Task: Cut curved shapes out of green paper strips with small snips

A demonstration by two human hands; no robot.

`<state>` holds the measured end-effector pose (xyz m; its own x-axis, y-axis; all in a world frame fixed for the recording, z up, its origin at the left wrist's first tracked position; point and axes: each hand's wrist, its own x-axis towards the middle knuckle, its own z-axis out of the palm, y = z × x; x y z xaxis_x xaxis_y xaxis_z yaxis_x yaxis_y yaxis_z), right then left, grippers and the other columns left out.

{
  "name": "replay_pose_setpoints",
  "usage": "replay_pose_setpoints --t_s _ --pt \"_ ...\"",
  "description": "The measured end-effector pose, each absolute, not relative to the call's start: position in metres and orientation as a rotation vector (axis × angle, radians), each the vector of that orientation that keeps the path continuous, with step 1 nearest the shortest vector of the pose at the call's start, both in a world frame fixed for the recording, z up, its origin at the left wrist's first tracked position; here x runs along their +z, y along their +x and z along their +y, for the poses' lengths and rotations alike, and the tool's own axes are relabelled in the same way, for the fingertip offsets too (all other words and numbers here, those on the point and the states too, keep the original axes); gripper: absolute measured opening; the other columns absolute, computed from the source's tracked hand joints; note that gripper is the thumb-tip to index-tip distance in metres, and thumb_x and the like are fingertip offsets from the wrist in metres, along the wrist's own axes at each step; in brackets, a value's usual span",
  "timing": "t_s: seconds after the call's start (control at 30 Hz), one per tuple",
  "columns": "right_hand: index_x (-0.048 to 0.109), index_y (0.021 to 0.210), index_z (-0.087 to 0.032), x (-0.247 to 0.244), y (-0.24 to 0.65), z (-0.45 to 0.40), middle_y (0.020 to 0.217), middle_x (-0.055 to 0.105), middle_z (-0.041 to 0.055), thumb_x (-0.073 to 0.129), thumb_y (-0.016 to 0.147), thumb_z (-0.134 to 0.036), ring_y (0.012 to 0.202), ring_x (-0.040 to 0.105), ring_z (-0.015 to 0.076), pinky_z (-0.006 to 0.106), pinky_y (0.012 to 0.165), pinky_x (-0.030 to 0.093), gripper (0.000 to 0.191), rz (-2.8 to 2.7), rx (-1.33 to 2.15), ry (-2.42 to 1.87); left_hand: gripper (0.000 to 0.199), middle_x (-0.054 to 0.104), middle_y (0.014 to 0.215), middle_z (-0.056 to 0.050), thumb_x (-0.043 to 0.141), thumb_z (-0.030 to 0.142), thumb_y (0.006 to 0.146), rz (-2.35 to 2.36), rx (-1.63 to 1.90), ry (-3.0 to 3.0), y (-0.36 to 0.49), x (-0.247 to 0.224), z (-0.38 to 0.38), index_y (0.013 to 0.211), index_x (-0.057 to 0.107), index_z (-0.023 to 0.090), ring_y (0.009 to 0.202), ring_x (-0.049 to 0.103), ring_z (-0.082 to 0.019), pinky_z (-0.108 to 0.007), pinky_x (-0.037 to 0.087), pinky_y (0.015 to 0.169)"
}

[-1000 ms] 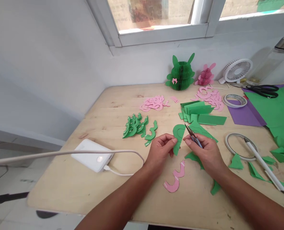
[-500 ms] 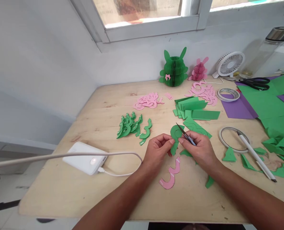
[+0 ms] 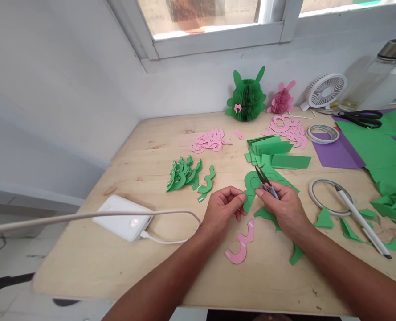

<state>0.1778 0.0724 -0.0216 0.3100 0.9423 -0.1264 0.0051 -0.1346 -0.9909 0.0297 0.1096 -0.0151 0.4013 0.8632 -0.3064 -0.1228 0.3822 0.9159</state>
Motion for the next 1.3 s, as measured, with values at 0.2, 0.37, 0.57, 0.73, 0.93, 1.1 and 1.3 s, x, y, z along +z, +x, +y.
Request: replay_pose_setpoints --t_s 0.2,0.37,0.57,0.73,0.93,1.1,1.3 --pt "0.049 0.060 -0.020 -0.0208 0.1772 0.0721 0.056 0.029 -0.0066 0.070 0.072 -0.045 0.050 0.022 0.0093 0.025 0.044 0.016 0.034 -0.887 1.053 -1.438 0.021 0.055 0.049 0.002 0.071 0.034 0.069 0.916 0.753 0.959 0.0296 -0.0160 0.1096 0.069 0.060 0.016 0.044 0.047 -0.009 -0.022 0.035 0.047" --pt "0.049 0.060 -0.020 -0.0192 0.1769 0.0714 0.055 0.029 -0.0063 0.071 0.071 -0.045 0.050 0.022 0.0092 0.025 0.044 0.015 0.035 -0.894 1.043 -1.460 0.022 0.053 0.048 0.003 0.071 0.035 0.069 0.922 0.743 0.964 0.0297 -0.0176 0.1097 0.070 0.060 0.016 0.042 0.046 -0.009 -0.022 0.034 0.045" --pt "0.049 0.060 -0.020 -0.0214 0.1766 0.0720 0.055 0.028 -0.0064 0.071 0.070 -0.047 0.050 0.021 0.0093 0.025 0.044 0.015 0.036 -0.897 1.046 -1.451 0.022 0.052 0.046 0.003 0.070 0.036 0.069 0.944 0.721 0.989 0.0285 -0.0149 0.1096 0.068 0.060 0.017 0.041 0.044 -0.009 -0.022 0.030 0.045" --pt "0.048 0.059 -0.020 -0.0224 0.1761 0.0725 0.055 0.028 -0.0069 0.073 0.069 -0.047 0.050 0.020 0.0087 0.025 0.045 0.015 0.039 -0.848 1.086 -1.403 0.021 0.052 0.047 0.003 0.070 0.035 0.069 0.930 0.722 0.987 0.0285 -0.0164 0.1109 0.070 0.061 0.017 0.043 0.045 -0.009 -0.022 0.031 0.046" --pt "0.059 0.071 -0.017 -0.0246 0.1793 0.0705 0.055 0.027 -0.0077 0.073 0.075 -0.047 0.050 0.019 0.0084 0.025 0.046 0.012 0.033 -0.828 1.167 -1.325 0.019 0.051 0.047 0.004 0.070 0.033 0.069 0.950 0.773 0.963 0.0281 -0.0154 0.1120 0.067 0.060 0.017 0.043 0.042 -0.008 -0.022 0.030 0.046" --pt "0.065 0.081 -0.016 -0.0228 0.1833 0.0684 0.052 0.033 -0.0062 0.057 0.086 -0.056 0.048 0.024 0.0101 0.027 0.045 0.015 0.041 -0.893 1.193 -1.278 0.019 0.051 0.048 0.004 0.072 0.031 0.066 1.001 0.873 0.903 0.0266 -0.0110 0.1152 0.065 0.060 0.016 0.045 0.042 -0.008 -0.022 0.030 0.048" --pt "0.066 0.079 -0.017 -0.0185 0.1834 0.0676 0.052 0.033 -0.0055 0.058 0.082 -0.056 0.047 0.024 0.0109 0.026 0.044 0.018 0.040 -1.003 1.094 -1.384 0.019 0.051 0.048 0.004 0.071 0.031 0.067 0.973 0.903 0.850 0.0258 -0.0099 0.1161 0.066 0.059 0.016 0.046 0.043 -0.008 -0.022 0.031 0.049"
